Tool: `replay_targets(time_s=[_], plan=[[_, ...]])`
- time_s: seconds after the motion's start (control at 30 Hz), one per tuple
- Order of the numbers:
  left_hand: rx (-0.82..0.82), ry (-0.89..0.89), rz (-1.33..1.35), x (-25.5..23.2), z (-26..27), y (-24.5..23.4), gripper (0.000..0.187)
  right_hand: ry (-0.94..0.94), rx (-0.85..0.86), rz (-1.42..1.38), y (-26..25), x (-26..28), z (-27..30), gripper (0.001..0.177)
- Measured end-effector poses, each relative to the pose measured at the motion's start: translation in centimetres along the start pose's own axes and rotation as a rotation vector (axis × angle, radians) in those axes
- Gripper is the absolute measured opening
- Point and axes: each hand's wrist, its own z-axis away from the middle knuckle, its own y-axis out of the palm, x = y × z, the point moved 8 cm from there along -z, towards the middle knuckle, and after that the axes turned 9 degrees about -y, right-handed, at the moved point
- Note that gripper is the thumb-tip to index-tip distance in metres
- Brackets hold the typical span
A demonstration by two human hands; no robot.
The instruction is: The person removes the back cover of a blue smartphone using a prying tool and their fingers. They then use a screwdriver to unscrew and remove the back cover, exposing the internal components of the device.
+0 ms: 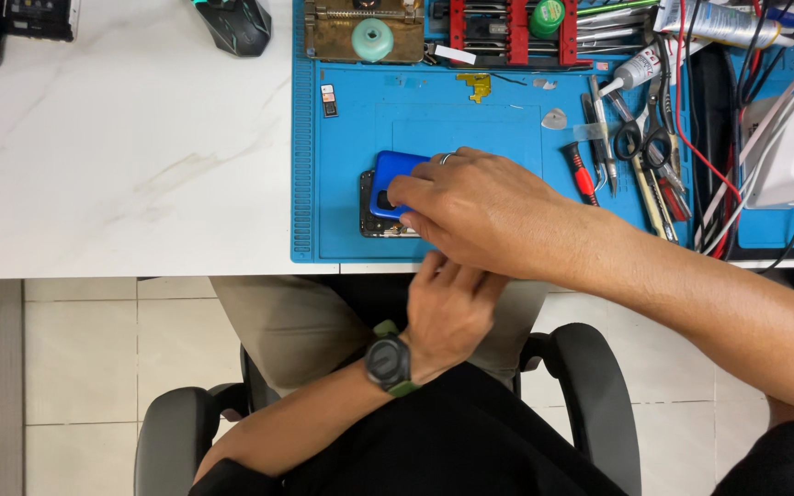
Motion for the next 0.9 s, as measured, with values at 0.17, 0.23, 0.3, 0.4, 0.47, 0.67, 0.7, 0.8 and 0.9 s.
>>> replay_targets(time_s=[0.17, 0.23, 0.3, 0.4, 0.47, 0.67, 0.7, 0.8, 0.9], plan=[[0.094, -0.017, 0.032, 0.7, 3.2, 9.6, 0.014, 0.010, -0.001, 0.022, 0.2, 0.0, -0.2, 0.017], [0.094, -0.058, -0.023, 1.3, 3.8, 11.6, 0.020, 0.014, 0.007, 0.018, 0.2, 0.1, -0.1, 0.016], [0.136, -0.202, 0.193, 2.2, 3.4, 11.5, 0.031, 0.027, 0.016, 0.003, 0.2, 0.0, 0.0, 0.016], [0.165, -0.182, 0.125, 1.3, 2.0, 10.7, 0.033, 0.039, 0.017, 0.013, 0.2, -0.1, -0.1, 0.020], [-0.028, -0.094, -0.045, -0.7, -1.4, 7.0, 0.016, 0.035, -0.010, 0.007, -0.2, 0.4, -0.1, 0.023], [-0.112, 0.023, -0.237, -1.0, 1.1, 10.4, 0.020, 0.079, -0.025, -0.037, -1.3, 0.7, -0.2, 0.028], [0.005, 0.102, -0.190, -0.9, 1.3, 11.2, 0.015, 0.108, -0.017, -0.064, -1.6, 0.8, -0.3, 0.029], [0.169, 0.097, -0.165, -1.6, 3.8, 12.2, 0.020, 0.122, -0.009, -0.097, -1.8, 1.4, 0.0, 0.032], [0.272, 0.092, 0.104, -6.6, 3.3, 7.6, 0.021, 0.142, 0.023, -0.081, -1.7, 1.6, -0.1, 0.028]])
